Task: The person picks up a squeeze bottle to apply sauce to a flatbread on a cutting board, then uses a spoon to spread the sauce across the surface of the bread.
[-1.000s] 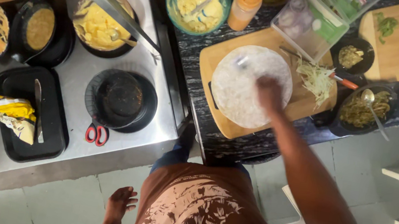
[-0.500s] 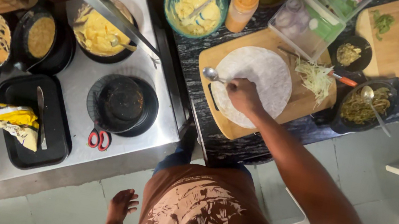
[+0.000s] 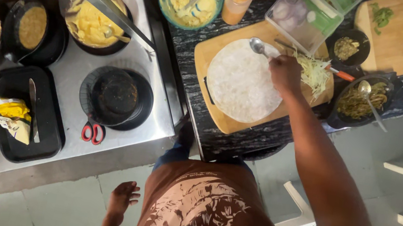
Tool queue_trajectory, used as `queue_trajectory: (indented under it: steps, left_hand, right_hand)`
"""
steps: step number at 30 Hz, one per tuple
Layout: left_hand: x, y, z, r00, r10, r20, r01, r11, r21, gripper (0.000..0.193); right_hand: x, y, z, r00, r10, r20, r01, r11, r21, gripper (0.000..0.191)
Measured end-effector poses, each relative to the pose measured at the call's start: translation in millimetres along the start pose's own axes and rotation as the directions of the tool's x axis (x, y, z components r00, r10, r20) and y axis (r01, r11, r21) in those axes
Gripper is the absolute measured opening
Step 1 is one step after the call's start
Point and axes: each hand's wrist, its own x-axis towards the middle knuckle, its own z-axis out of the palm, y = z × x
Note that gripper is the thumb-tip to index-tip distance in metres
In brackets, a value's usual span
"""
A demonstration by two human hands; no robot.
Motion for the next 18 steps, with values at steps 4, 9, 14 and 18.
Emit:
queue_trajectory:
  steps: [4,9,14,18]
  left_hand:
    - [-2.8,8.1,11.5,1.0,-0.015,-0.027,0.016,0.999,0.028,0.038]
    - [-14.3,38.7,34.7,0.99,0.137,0.032,-0.136,0.99,-0.039,0.036]
    - [-17.7,66.6,63.6,0.978,0.181,0.106,-0.181,0.983,-0.007,0.035]
    - [-10.7,62.2,63.9,0.982,0.156,0.107,-0.163,0.985,0.061,0.035]
  right_hand:
    - [-18.9,-5.9,-7.2,0.965,-0.239,0.105,0.237,0.971,0.031,0.02]
    - [-29.4,-16.2,-75.8,0.846,0.214,0.488,-0.235,0.972,-0.019,0.023]
    - [-11.5,14.6,-73.0,0.995,0.103,0.004,-0.103,0.994,-0.029,0.02]
    - [-24.3,41.3,-32.8,0.949,-0.281,0.143,0.27,0.959,0.092,0.017]
